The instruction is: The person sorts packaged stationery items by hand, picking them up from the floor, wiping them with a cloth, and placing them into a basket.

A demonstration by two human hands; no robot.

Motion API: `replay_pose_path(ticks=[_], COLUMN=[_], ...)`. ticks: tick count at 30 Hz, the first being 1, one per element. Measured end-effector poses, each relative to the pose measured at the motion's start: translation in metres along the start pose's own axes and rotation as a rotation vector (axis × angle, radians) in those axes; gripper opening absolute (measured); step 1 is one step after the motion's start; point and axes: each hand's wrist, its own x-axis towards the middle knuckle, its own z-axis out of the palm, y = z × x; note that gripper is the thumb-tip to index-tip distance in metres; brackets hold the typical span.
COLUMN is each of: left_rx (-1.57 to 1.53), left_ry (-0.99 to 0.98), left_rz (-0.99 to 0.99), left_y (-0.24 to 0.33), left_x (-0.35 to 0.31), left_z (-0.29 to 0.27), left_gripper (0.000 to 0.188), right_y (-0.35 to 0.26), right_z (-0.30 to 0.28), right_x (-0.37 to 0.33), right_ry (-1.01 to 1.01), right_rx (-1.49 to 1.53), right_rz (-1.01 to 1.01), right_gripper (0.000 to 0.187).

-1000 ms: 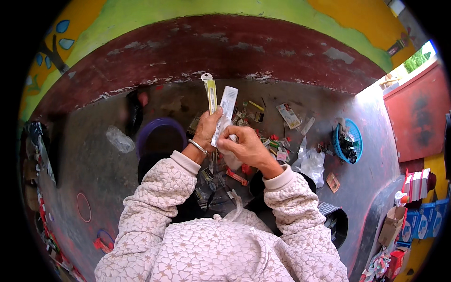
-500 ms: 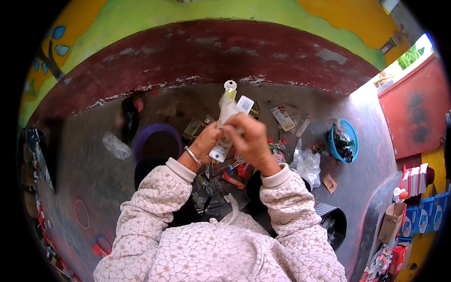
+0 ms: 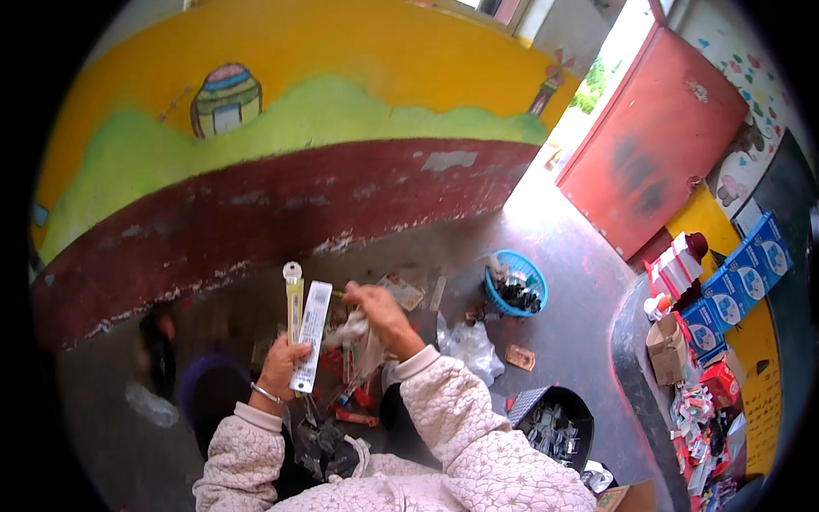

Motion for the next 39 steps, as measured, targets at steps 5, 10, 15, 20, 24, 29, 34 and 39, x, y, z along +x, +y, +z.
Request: replay_pose_path(ticks=[5,10,15,20,24,29,34,39], left_rx=[-0.177,-0.021,-0.054,-0.091,0.501,0.387,0.591,0.392], left_ry=[-0.18,-0.158,-0.095,-0.014,-0.112,-0.139,-0.169,-0.171], left_rz=[-0.082,-0.084,-0.126,-0.137,0.05,0.159,0.238,0.114], left_y=[0.004,0.001,-0.005,-0.003,-0.005,-0.012,-0.014,-0.016], left_x=[-0.008,-0.004,0.0,0.012,0.007,0.012,0.018,0.017], left_z=[0.005,-0.001,-0.006,-0.023,0.006,0.003,0.002,0.011], left_gripper=[0.035,0.03,0.026,0.025,0.024,0.043,0.04,0.024], right_y=[-0.018,-0.012,-0.006,-0.015,-0.012,0.003,-0.011,-0.016], right_z=[0.017,0.021,0.02,0.023,0.026,0.044,0.062,0.063], right_x=[-0.017,-0.012,-0.009,-0.017,-0.016,-0.007,-0.023,-0.018], right_ry=[-0.547,-0.441,-0.387,-0.278,-0.235,-0.078,0.273,0.37], right_rx=[0.458,0.365,0.22,0.158,-0.036,-0.178,-0.45,-0.247], right_rz=[0.233,0.181,0.22,0.179,0.107,-0.011,-0.211,-0.198], right_gripper=[0.026,0.022,0.016,0.024,0.034,0.033,0.032,0.035])
